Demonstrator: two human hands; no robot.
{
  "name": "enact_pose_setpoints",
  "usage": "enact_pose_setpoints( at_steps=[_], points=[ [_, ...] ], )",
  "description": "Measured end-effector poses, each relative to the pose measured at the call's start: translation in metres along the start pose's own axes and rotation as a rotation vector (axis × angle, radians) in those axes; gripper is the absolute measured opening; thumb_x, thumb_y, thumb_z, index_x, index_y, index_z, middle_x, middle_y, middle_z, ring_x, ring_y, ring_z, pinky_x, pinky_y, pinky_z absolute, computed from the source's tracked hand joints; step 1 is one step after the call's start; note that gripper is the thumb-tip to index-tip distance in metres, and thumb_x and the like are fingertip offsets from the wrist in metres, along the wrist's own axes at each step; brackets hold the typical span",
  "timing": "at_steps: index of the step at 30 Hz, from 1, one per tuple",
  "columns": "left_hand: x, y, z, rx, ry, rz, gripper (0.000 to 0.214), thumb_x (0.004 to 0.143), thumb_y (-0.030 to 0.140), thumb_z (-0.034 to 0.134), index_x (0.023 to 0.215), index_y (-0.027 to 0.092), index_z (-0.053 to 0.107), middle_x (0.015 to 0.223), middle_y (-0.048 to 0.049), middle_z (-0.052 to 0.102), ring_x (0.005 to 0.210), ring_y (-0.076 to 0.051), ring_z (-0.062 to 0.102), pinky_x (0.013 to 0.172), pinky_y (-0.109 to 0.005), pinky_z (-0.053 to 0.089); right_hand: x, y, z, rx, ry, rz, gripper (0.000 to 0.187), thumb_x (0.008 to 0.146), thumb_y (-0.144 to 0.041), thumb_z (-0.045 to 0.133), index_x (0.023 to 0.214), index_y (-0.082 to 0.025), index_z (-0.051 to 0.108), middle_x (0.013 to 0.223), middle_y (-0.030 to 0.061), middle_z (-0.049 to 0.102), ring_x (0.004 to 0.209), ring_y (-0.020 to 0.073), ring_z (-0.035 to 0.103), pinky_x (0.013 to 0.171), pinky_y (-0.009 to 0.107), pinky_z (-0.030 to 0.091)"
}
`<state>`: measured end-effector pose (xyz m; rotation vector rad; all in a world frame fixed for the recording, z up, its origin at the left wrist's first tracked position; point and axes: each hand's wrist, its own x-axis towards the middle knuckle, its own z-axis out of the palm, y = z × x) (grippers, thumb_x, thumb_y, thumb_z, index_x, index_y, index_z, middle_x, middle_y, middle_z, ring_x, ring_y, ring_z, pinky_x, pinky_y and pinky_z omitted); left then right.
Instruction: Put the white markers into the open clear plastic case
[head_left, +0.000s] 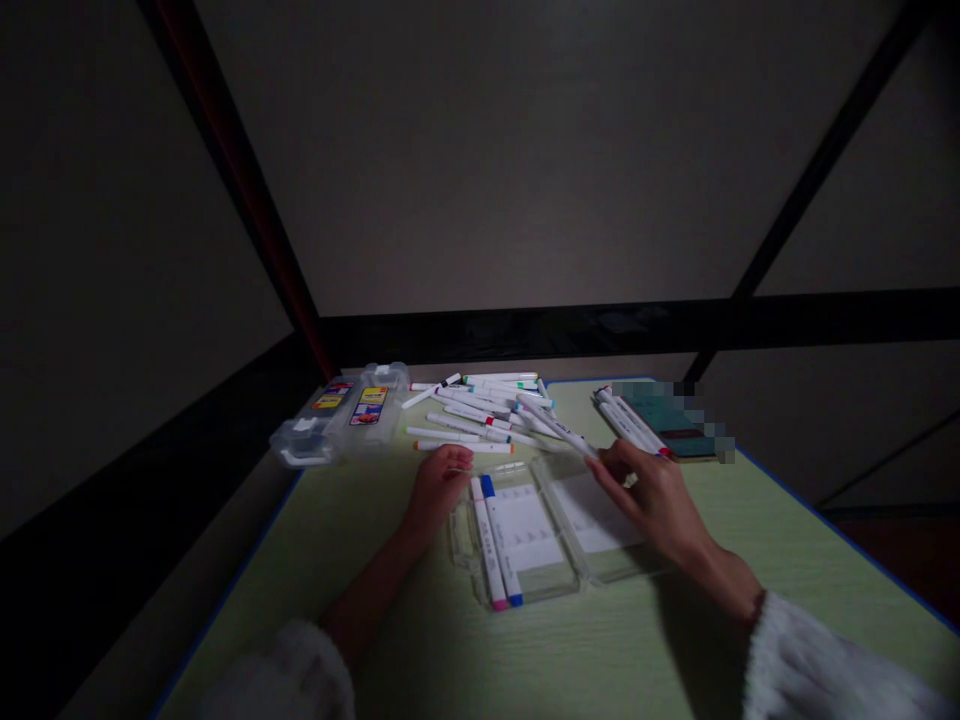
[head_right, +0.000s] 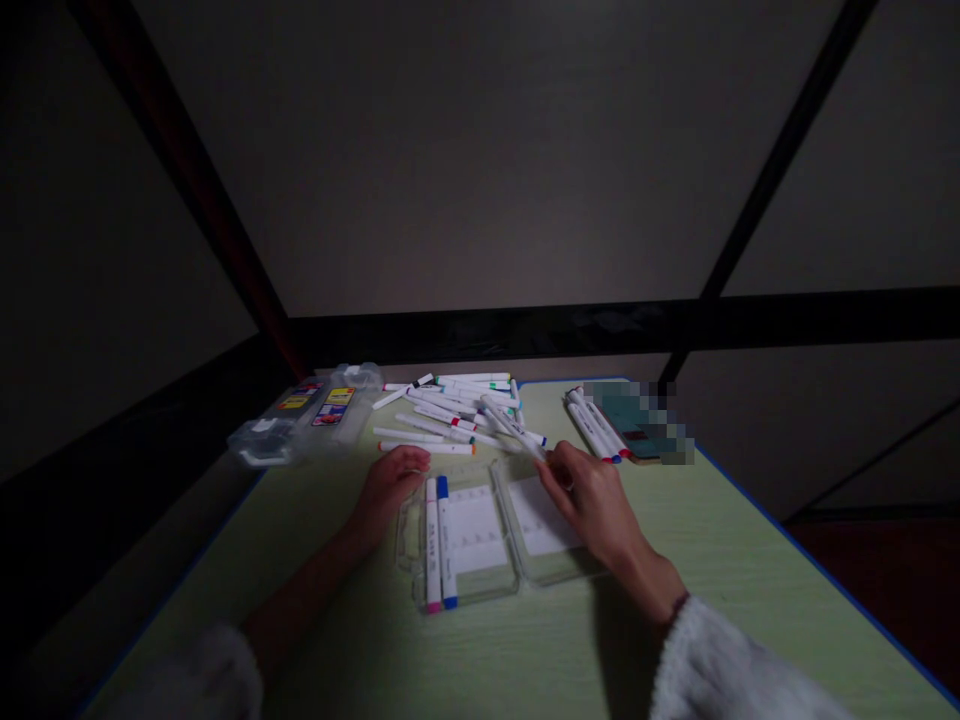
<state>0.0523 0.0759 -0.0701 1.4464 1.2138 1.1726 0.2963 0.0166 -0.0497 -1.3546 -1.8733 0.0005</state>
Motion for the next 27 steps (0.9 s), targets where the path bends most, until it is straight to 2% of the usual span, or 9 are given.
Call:
enact_pose_setpoints(
  at_steps=[7, 16, 23, 27],
  points=[
    [0.0, 0.002, 0.0, -0.008, -0.003, -0.006, 0.012, 0.055, 0.011, 0.054, 0.067, 0.015, 0.057, 0.068, -0.0004, 0.061, 0.065, -0.012, 0.056, 0.061, -0.022, 0.043, 0.002, 0.022, -0.005, -0.107, 0.05, 0.088, 0.026, 0.082, -0.039, 0.045, 0.064, -0.02, 0.042, 0.052, -0.0003, 0.051, 0.044, 0.0112, 0.046, 0.044, 0.021, 0.033],
    [0.0, 0.003, 0.0, -0.033, 0.001, -0.008, 0.007, 0.055, 0.014, 0.056, 0.062, 0.015, 0.057, 0.065, -0.0001, 0.06, 0.064, -0.013, 0.056, 0.06, -0.023, 0.042, 0.003, 0.043, -0.016, -0.205, 0.077, 0.206, 0.026, 0.08, -0.04, 0.04, 0.064, -0.02, 0.041, 0.057, 0.0039, 0.057, 0.047, 0.0137, 0.05, 0.046, 0.023, 0.034],
    [0.001, 0.002, -0.001, 0.008, -0.01, -0.022, 0.009, 0.057, 0.019, 0.058, 0.065, 0.015, 0.057, 0.06, 0.0011, 0.059, 0.056, -0.012, 0.054, 0.054, -0.022, 0.038, -0.001, 0.063, -0.022, -0.27, 0.108, 0.292, 0.026, 0.079, -0.042, 0.04, 0.063, -0.021, 0.04, 0.055, 0.004, 0.056, 0.047, 0.0147, 0.049, 0.048, 0.024, 0.033],
    [0.001, -0.001, -0.002, 0.01, -0.022, -0.013, 0.01, 0.058, 0.021, 0.058, 0.066, 0.015, 0.057, 0.063, 0.0002, 0.059, 0.058, -0.012, 0.054, 0.055, -0.022, 0.039, -0.003, 0.071, -0.02, -0.282, 0.125, 0.327, 0.024, 0.078, -0.04, 0.04, 0.064, -0.021, 0.042, 0.056, 0.0051, 0.056, 0.048, 0.0165, 0.051, 0.047, 0.025, 0.033]
  ],
)
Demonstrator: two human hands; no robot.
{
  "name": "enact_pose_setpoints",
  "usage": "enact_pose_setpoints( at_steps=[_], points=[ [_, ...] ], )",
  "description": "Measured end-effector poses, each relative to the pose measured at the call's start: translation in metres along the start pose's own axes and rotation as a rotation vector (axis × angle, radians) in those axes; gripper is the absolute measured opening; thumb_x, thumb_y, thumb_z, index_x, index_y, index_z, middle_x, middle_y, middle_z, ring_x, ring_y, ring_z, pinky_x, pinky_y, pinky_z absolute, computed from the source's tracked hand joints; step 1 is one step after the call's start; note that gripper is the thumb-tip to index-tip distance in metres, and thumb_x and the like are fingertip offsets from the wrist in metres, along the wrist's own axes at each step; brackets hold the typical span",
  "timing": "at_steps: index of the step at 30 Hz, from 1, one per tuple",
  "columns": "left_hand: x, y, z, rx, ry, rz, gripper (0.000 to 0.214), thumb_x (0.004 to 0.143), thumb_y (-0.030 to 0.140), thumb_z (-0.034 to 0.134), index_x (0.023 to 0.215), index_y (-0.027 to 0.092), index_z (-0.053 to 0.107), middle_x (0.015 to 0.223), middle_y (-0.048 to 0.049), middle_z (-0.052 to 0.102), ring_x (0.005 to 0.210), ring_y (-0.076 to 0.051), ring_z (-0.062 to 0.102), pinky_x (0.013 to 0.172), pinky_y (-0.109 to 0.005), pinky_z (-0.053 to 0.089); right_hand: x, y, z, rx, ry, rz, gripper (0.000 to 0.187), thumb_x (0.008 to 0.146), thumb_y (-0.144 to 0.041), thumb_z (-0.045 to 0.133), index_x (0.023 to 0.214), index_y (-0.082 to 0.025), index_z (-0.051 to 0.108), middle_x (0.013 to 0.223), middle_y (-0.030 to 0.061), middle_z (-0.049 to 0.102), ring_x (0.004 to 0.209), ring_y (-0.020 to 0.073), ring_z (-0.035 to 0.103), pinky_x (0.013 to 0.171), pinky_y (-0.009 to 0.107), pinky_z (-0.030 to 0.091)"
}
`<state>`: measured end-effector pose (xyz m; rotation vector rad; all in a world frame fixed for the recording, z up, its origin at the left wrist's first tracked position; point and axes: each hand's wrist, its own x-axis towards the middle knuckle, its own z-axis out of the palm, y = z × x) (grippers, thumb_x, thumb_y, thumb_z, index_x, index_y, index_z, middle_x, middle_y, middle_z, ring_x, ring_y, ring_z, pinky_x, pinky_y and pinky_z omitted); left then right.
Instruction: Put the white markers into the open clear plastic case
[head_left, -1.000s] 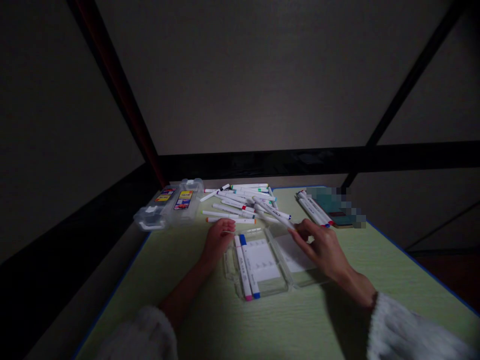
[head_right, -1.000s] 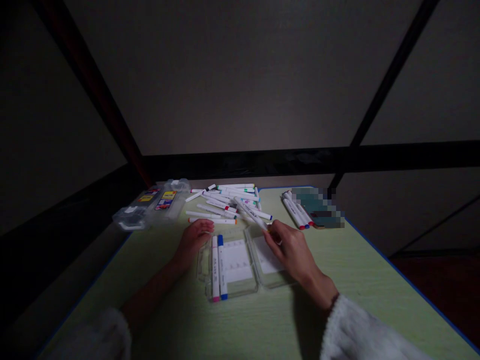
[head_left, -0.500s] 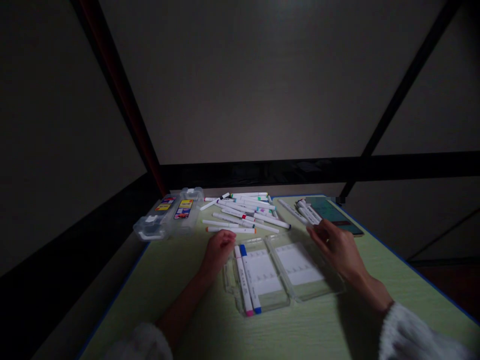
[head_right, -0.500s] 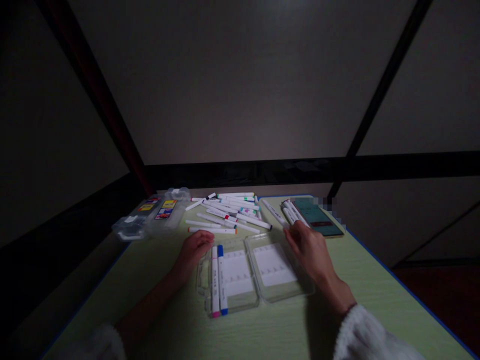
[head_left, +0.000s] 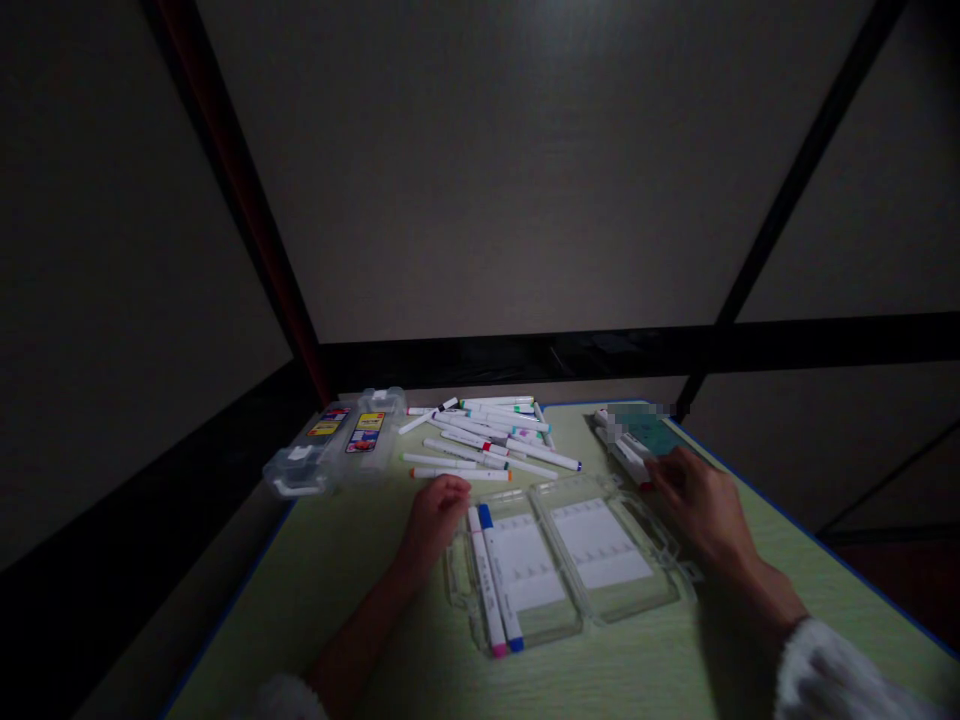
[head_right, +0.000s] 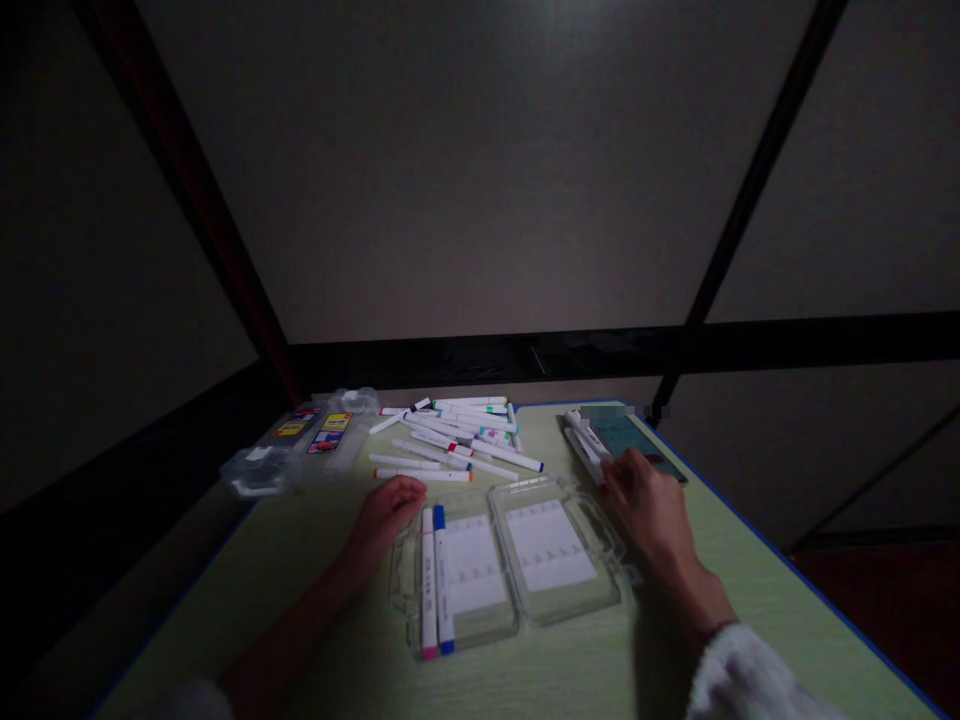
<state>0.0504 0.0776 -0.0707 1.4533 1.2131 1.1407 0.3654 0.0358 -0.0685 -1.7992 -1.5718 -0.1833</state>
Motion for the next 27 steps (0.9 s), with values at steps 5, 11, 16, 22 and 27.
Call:
enact_pose_setpoints(
  at_steps=[5, 11, 16, 22, 27],
  points=[
    [0.0, -0.001, -0.001, -0.02, 0.009, -0.018, 0.011, 0.056, 0.02, 0.059, 0.066, 0.015, 0.057, 0.063, 0.0001, 0.06, 0.061, -0.013, 0.056, 0.058, -0.023, 0.041, 0.0, 0.004, 0.003, -0.032, 0.004, 0.027, 0.023, 0.078, -0.039, 0.041, 0.065, -0.021, 0.043, 0.056, 0.0048, 0.057, 0.048, 0.0174, 0.052, 0.048, 0.026, 0.033],
    [-0.001, 0.004, 0.0, -0.019, 0.014, -0.028, 0.01, 0.056, 0.019, 0.059, 0.065, 0.015, 0.058, 0.062, -0.0001, 0.059, 0.061, -0.013, 0.055, 0.059, -0.023, 0.041, 0.002, 0.007, 0.004, -0.094, -0.027, 0.054, 0.022, 0.077, -0.039, 0.042, 0.069, -0.02, 0.048, 0.058, 0.0054, 0.059, 0.052, 0.0187, 0.055, 0.047, 0.025, 0.031],
    [0.0, 0.001, 0.0, -0.008, 0.017, -0.02, 0.01, 0.057, 0.019, 0.058, 0.066, 0.015, 0.058, 0.064, -0.0005, 0.061, 0.064, -0.014, 0.056, 0.061, -0.025, 0.042, 0.002, 0.011, 0.006, -0.151, -0.038, 0.059, 0.02, 0.077, -0.037, 0.042, 0.069, -0.019, 0.05, 0.058, 0.0061, 0.059, 0.05, 0.0182, 0.054, 0.046, 0.025, 0.03],
    [0.001, -0.001, -0.001, -0.002, 0.009, -0.025, 0.01, 0.057, 0.019, 0.058, 0.066, 0.015, 0.058, 0.062, -0.0001, 0.059, 0.061, -0.014, 0.055, 0.057, -0.023, 0.04, 0.002, 0.013, 0.008, -0.186, -0.084, 0.103, 0.016, 0.075, -0.035, 0.045, 0.069, -0.02, 0.049, 0.061, 0.0063, 0.061, 0.056, 0.0203, 0.057, 0.048, 0.025, 0.031],
    [0.002, 0.001, -0.002, 0.002, -0.001, -0.028, 0.01, 0.055, 0.02, 0.058, 0.063, 0.015, 0.058, 0.06, 0.0002, 0.059, 0.06, -0.014, 0.055, 0.057, -0.023, 0.04, 0.002, 0.018, 0.01, -0.182, -0.079, 0.078, 0.017, 0.074, -0.034, 0.045, 0.07, -0.019, 0.051, 0.06, 0.0067, 0.061, 0.055, 0.02, 0.057, 0.048, 0.026, 0.031]
  ],
)
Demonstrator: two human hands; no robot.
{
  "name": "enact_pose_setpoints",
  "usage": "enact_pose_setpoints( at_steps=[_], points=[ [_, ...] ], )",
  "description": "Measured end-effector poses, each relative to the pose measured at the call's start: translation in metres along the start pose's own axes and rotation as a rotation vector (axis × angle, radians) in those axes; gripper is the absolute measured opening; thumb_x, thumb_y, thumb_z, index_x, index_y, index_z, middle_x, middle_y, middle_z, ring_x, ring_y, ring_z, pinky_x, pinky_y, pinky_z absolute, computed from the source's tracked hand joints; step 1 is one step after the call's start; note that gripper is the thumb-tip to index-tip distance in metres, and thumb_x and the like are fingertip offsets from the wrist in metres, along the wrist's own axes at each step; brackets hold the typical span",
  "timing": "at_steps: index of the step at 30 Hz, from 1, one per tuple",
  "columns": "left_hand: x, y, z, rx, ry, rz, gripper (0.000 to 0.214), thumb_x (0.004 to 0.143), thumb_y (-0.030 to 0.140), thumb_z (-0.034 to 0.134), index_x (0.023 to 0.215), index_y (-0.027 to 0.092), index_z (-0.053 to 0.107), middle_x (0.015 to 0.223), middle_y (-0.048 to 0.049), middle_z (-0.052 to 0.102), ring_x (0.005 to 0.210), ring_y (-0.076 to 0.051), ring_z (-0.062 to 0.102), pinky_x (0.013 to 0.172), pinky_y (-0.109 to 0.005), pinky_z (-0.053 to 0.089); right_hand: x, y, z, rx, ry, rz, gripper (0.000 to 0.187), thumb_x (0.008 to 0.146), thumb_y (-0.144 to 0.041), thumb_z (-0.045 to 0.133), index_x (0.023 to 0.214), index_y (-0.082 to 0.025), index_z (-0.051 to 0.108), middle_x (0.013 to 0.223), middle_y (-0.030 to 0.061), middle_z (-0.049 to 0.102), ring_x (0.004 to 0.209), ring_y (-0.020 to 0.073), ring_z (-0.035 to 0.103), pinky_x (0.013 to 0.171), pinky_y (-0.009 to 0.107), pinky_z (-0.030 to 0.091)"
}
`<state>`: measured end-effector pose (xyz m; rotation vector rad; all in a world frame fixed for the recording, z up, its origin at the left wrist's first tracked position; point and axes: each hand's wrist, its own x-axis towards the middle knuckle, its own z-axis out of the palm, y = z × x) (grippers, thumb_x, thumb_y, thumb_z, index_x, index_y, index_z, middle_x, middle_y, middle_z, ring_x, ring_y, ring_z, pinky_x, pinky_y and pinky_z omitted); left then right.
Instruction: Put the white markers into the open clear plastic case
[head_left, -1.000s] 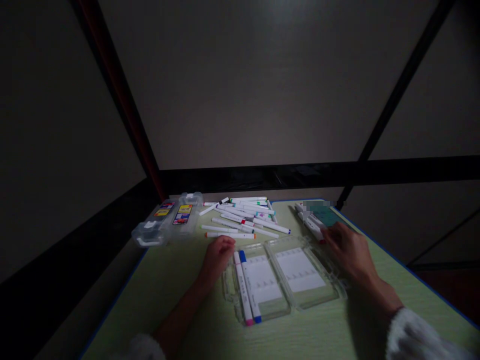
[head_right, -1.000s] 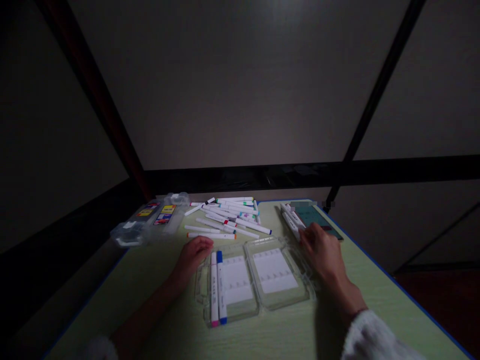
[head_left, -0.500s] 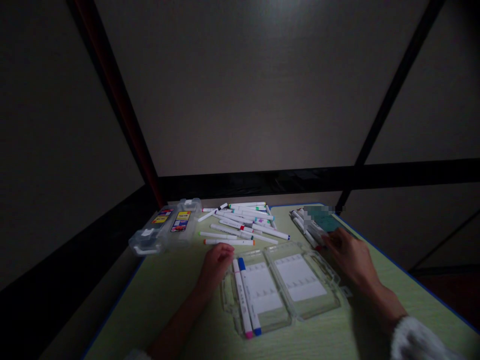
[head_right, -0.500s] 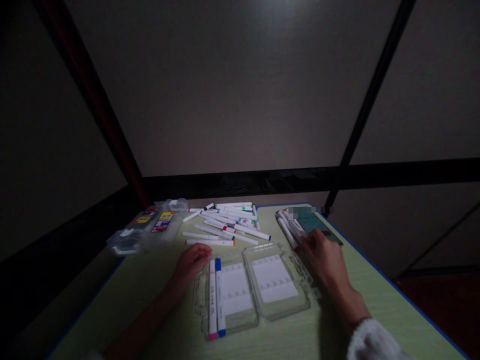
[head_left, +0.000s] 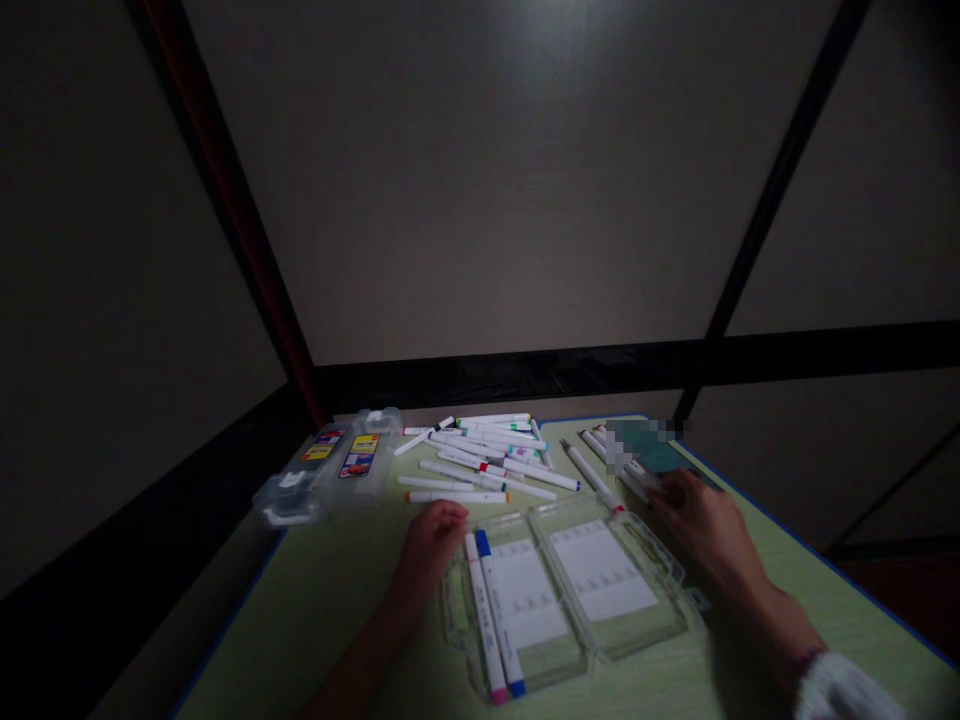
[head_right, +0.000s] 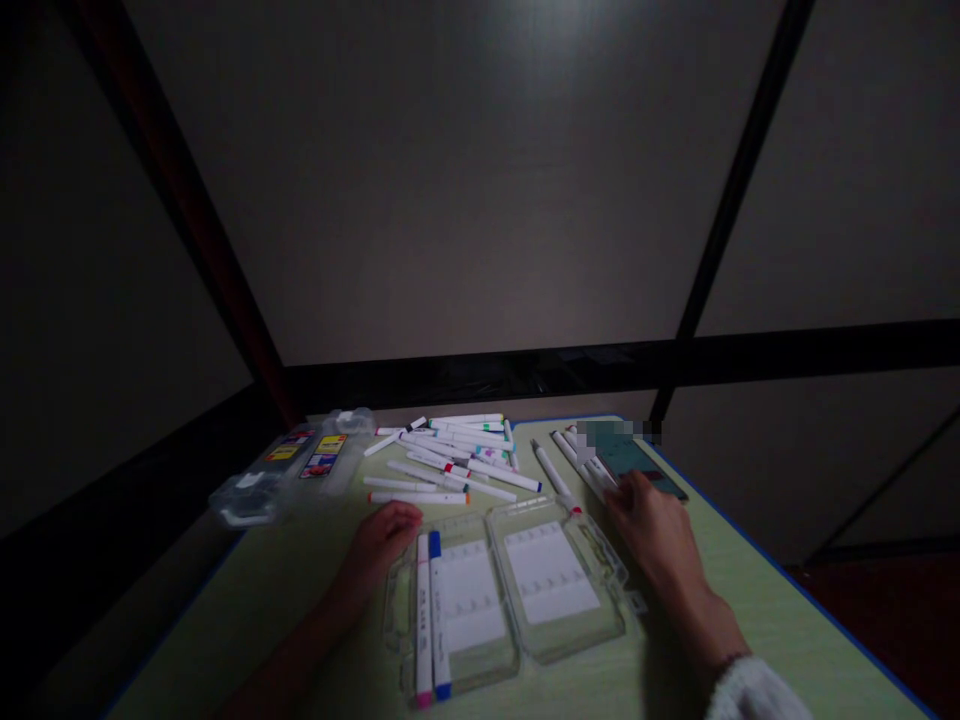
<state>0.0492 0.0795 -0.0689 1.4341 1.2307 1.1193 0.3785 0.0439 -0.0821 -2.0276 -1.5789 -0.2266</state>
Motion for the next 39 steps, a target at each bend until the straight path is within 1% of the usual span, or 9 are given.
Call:
enact_pose_setpoints(
  at_steps=[3, 7, 13, 16, 21, 25, 29, 35, 39],
  points=[
    [0.0, -0.001, 0.0, 0.008, 0.006, 0.005, 0.01, 0.055, 0.02, 0.057, 0.064, 0.016, 0.057, 0.06, 0.0002, 0.059, 0.06, -0.014, 0.055, 0.057, -0.024, 0.04, 0.0, 0.001, 0.001, -0.008, 0.005, -0.011, 0.018, 0.074, -0.035, 0.045, 0.07, -0.019, 0.052, 0.06, 0.0062, 0.061, 0.054, 0.0198, 0.057, 0.047, 0.026, 0.03],
    [0.0, -0.002, 0.001, 0.0, 0.008, 0.016, 0.01, 0.055, 0.02, 0.056, 0.064, 0.016, 0.057, 0.059, 0.0005, 0.058, 0.058, -0.014, 0.054, 0.056, -0.023, 0.039, 0.0, -0.001, -0.001, -0.001, -0.012, 0.01, 0.019, 0.075, -0.036, 0.044, 0.068, -0.02, 0.052, 0.057, 0.0051, 0.06, 0.05, 0.0186, 0.055, 0.046, 0.026, 0.029],
    [-0.001, 0.001, 0.001, 0.002, -0.001, 0.0, 0.01, 0.055, 0.019, 0.056, 0.064, 0.015, 0.056, 0.059, 0.0003, 0.057, 0.059, -0.014, 0.054, 0.057, -0.024, 0.039, 0.0, -0.006, -0.004, 0.03, -0.029, 0.021, 0.019, 0.076, -0.037, 0.043, 0.073, -0.02, 0.052, 0.059, 0.0058, 0.062, 0.053, 0.0203, 0.057, 0.047, 0.026, 0.031],
    [-0.001, 0.002, 0.001, 0.009, 0.01, 0.012, 0.008, 0.057, 0.019, 0.056, 0.064, 0.015, 0.057, 0.063, -0.0011, 0.059, 0.062, -0.015, 0.055, 0.06, -0.025, 0.041, 0.0, -0.008, -0.005, 0.055, -0.047, -0.005, 0.019, 0.077, -0.037, 0.041, 0.07, -0.021, 0.049, 0.06, 0.0059, 0.062, 0.053, 0.0202, 0.057, 0.048, 0.026, 0.032],
    [-0.002, 0.0, 0.001, 0.024, 0.007, 0.021, 0.009, 0.058, 0.019, 0.055, 0.065, 0.015, 0.057, 0.064, -0.0018, 0.059, 0.064, -0.015, 0.055, 0.061, -0.026, 0.042, 0.0, -0.015, -0.007, 0.101, -0.053, -0.055, 0.016, 0.076, -0.033, 0.039, 0.068, -0.021, 0.047, 0.058, 0.0058, 0.061, 0.05, 0.0195, 0.056, 0.047, 0.026, 0.031],
    [0.0, -0.004, 0.001, 0.042, -0.001, 0.03, 0.011, 0.059, 0.021, 0.054, 0.067, 0.014, 0.057, 0.064, -0.0014, 0.058, 0.062, -0.015, 0.054, 0.059, -0.025, 0.041, -0.001, -0.025, -0.01, 0.178, -0.078, -0.089, 0.018, 0.075, -0.033, 0.038, 0.068, -0.021, 0.048, 0.057, 0.0057, 0.06, 0.049, 0.0188, 0.056, 0.046, 0.025, 0.032],
    [0.001, -0.005, 0.002, 0.039, 0.006, 0.026, 0.01, 0.057, 0.02, 0.054, 0.065, 0.014, 0.056, 0.064, -0.0012, 0.058, 0.062, -0.014, 0.055, 0.059, -0.025, 0.041, -0.005, -0.039, -0.016, 0.242, -0.116, -0.144, 0.018, 0.076, -0.03, 0.036, 0.069, -0.019, 0.048, 0.057, 0.0055, 0.059, 0.048, 0.0167, 0.054, 0.046, 0.025, 0.033],
    [0.0, -0.004, 0.0, 0.064, -0.016, 0.041, 0.013, 0.059, 0.023, 0.053, 0.068, 0.013, 0.056, 0.066, -0.0018, 0.057, 0.063, -0.014, 0.054, 0.059, -0.025, 0.041, -0.014, -0.062, -0.022, 0.3, -0.204, -0.269, 0.017, 0.079, -0.026, 0.037, 0.073, -0.018, 0.05, 0.062, 0.0059, 0.059, 0.053, 0.016, 0.053, 0.05, 0.026, 0.036],
    [0.001, -0.009, 0.0, 0.081, -0.017, 0.077, 0.012, 0.062, 0.022, 0.052, 0.069, 0.014, 0.055, 0.066, -0.0017, 0.057, 0.064, -0.014, 0.055, 0.061, -0.025, 0.042, -0.018, -0.071, -0.024, 0.308, -0.289, -0.295, 0.018, 0.08, -0.024, 0.033, 0.074, -0.018, 0.049, 0.064, 0.0053, 0.058, 0.054, 0.0163, 0.053, 0.052, 0.026, 0.036]
  ],
)
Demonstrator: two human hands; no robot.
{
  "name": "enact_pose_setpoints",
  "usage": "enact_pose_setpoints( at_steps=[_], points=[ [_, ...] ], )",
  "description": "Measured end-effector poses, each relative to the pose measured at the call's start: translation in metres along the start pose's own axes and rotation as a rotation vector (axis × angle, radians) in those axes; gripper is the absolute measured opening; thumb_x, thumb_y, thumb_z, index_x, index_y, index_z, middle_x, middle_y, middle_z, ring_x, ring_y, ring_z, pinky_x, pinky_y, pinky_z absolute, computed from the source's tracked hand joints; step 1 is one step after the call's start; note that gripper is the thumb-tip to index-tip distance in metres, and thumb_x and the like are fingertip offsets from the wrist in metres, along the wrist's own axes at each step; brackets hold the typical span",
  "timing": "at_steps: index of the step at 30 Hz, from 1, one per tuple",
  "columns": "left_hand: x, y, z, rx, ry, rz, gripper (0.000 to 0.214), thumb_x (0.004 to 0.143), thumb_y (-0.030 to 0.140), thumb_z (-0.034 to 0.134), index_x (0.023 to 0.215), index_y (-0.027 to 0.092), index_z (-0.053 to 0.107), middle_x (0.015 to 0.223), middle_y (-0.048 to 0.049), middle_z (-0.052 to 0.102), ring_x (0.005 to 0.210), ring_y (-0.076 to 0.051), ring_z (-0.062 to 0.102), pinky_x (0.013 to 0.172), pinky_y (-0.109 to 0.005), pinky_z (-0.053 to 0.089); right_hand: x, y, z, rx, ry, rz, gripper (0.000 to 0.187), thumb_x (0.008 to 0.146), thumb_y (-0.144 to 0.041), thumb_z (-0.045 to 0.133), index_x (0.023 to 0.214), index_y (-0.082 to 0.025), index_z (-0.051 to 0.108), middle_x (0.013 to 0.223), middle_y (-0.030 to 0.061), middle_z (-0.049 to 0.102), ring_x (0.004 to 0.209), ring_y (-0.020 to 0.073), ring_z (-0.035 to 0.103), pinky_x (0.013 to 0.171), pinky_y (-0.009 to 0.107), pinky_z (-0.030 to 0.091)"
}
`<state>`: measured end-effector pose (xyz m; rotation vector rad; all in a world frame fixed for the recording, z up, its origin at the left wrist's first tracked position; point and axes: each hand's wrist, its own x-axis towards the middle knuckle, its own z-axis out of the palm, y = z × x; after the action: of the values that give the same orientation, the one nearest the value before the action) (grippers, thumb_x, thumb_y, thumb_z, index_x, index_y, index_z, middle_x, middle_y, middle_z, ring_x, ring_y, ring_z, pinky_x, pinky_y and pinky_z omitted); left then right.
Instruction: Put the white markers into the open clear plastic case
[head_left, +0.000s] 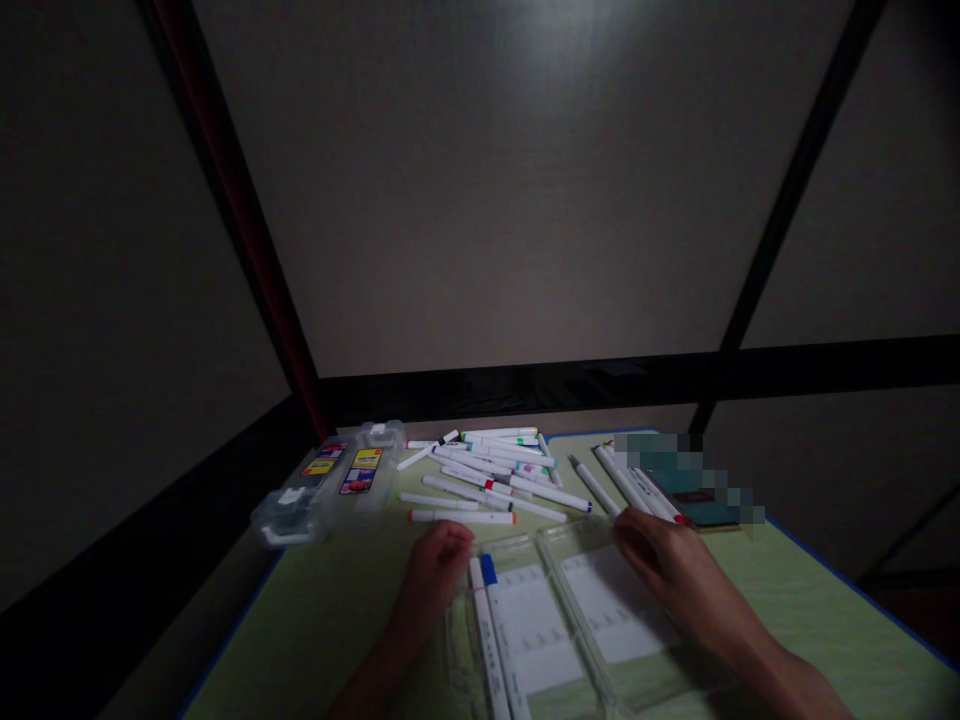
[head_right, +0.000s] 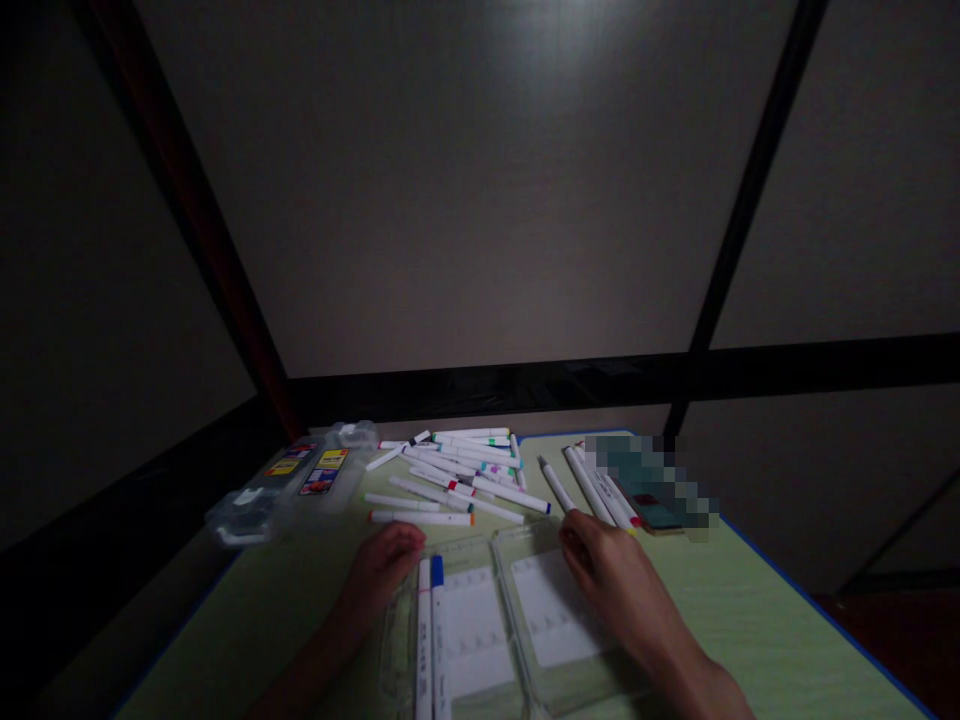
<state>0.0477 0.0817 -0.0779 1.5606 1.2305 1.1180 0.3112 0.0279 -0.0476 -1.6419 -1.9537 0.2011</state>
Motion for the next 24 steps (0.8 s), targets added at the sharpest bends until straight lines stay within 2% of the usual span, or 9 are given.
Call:
enact_pose_setpoints(
  at_steps=[8, 12, 16, 20, 24],
  points=[
    [-0.001, 0.004, 0.002, 0.069, 0.023, 0.052, 0.01, 0.064, 0.019, 0.047, 0.069, 0.014, 0.054, 0.068, -0.003, 0.057, 0.065, -0.015, 0.055, 0.061, -0.027, 0.043, -0.003, -0.005, 0.008, -0.038, -0.128, -0.058, 0.016, 0.081, -0.02, 0.033, 0.073, -0.019, 0.047, 0.066, 0.004, 0.056, 0.058, 0.0154, 0.053, 0.053, 0.025, 0.036],
    [-0.002, 0.004, -0.005, 0.23, 0.105, 0.204, 0.013, 0.066, 0.013, 0.041, 0.072, 0.014, 0.053, 0.077, -0.0052, 0.057, 0.077, -0.018, 0.055, 0.068, -0.031, 0.045, -0.004, -0.005, 0.012, -0.093, -0.162, -0.081, 0.017, 0.082, -0.02, 0.035, 0.072, -0.019, 0.048, 0.066, 0.004, 0.057, 0.059, 0.0158, 0.053, 0.055, 0.026, 0.035],
    [0.003, -0.005, -0.016, 0.424, 0.169, 0.38, 0.022, 0.067, 0.009, 0.04, 0.082, 0.015, 0.053, 0.091, -0.0063, 0.054, 0.092, -0.018, 0.051, 0.086, -0.037, 0.041, -0.005, -0.006, 0.013, -0.143, -0.18, -0.086, 0.017, 0.084, -0.021, 0.035, 0.073, -0.019, 0.048, 0.069, 0.004, 0.058, 0.061, 0.0158, 0.054, 0.056, 0.026, 0.035],
    [0.009, -0.02, -0.024, 0.584, 0.195, 0.403, 0.03, 0.07, 0.009, 0.039, 0.096, 0.015, 0.054, 0.106, -0.0085, 0.052, 0.104, -0.02, 0.046, 0.095, -0.042, 0.035, -0.005, -0.008, 0.012, -0.168, -0.207, -0.108, 0.017, 0.084, -0.02, 0.035, 0.074, -0.019, 0.048, 0.07, 0.0037, 0.058, 0.064, 0.0161, 0.055, 0.057, 0.026, 0.034],
    [0.013, -0.031, -0.027, 0.662, 0.184, 0.378, 0.035, 0.071, 0.008, 0.04, 0.102, 0.013, 0.053, 0.109, -0.0097, 0.052, 0.105, -0.021, 0.045, 0.096, -0.043, 0.035, -0.005, -0.012, 0.011, -0.18, -0.228, -0.135, 0.017, 0.084, -0.019, 0.035, 0.073, -0.019, 0.048, 0.07, 0.0039, 0.059, 0.063, 0.0158, 0.055, 0.056, 0.026, 0.034]
  ],
)
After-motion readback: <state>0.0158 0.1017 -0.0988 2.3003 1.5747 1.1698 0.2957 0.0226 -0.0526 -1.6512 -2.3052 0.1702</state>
